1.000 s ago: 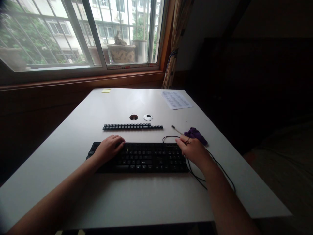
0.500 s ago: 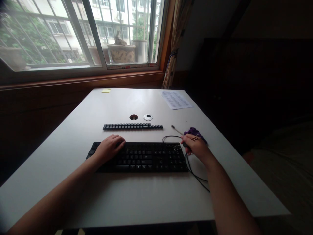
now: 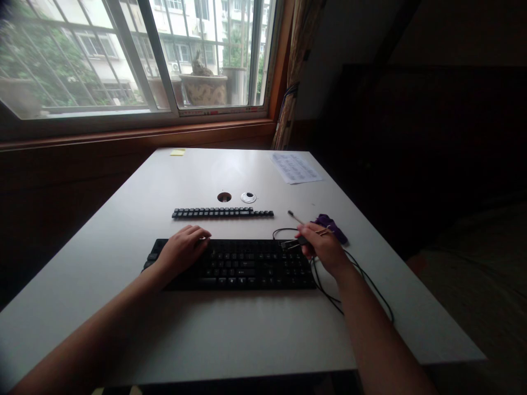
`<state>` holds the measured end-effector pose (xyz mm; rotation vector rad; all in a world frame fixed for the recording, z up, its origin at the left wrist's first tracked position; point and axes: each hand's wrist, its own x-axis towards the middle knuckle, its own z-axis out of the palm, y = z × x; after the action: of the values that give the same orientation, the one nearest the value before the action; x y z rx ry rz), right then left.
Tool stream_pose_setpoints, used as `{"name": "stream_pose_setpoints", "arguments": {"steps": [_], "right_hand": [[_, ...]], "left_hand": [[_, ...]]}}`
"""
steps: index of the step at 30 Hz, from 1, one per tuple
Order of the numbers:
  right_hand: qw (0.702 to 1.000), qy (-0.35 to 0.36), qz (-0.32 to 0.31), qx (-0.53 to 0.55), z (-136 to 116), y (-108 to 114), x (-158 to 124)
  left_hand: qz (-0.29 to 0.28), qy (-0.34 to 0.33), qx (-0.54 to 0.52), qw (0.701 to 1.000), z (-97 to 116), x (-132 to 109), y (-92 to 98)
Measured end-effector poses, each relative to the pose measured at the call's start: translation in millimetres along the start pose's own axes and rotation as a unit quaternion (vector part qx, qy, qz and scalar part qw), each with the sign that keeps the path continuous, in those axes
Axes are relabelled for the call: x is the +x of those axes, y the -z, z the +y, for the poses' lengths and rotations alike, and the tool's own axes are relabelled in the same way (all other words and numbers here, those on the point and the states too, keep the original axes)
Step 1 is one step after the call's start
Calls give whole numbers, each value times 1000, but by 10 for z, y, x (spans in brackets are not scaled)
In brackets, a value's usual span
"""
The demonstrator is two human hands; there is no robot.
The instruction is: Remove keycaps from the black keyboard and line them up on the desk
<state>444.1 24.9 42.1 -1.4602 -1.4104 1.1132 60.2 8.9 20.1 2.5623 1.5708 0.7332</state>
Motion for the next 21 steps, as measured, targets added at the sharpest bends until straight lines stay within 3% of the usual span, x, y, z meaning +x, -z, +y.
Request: {"name": "stream_pose_setpoints", "arguments": {"steps": [5,10,15,21], "right_hand": [[993,8,-55,100,-156,-425,-58],[983,14,-97,158,-256,-799,-110],[975,9,-124,183,-327,-1094,-76],[964,-19,-114,239,-326,-1393,-21]], "left_hand": [[70,-87,-47,993,133,-22,53],[101,-164,-110,975,247,-60,86],[105,-173,-152,967,312,-54,87],[104,-134,-207,963,352,-35,53]]}}
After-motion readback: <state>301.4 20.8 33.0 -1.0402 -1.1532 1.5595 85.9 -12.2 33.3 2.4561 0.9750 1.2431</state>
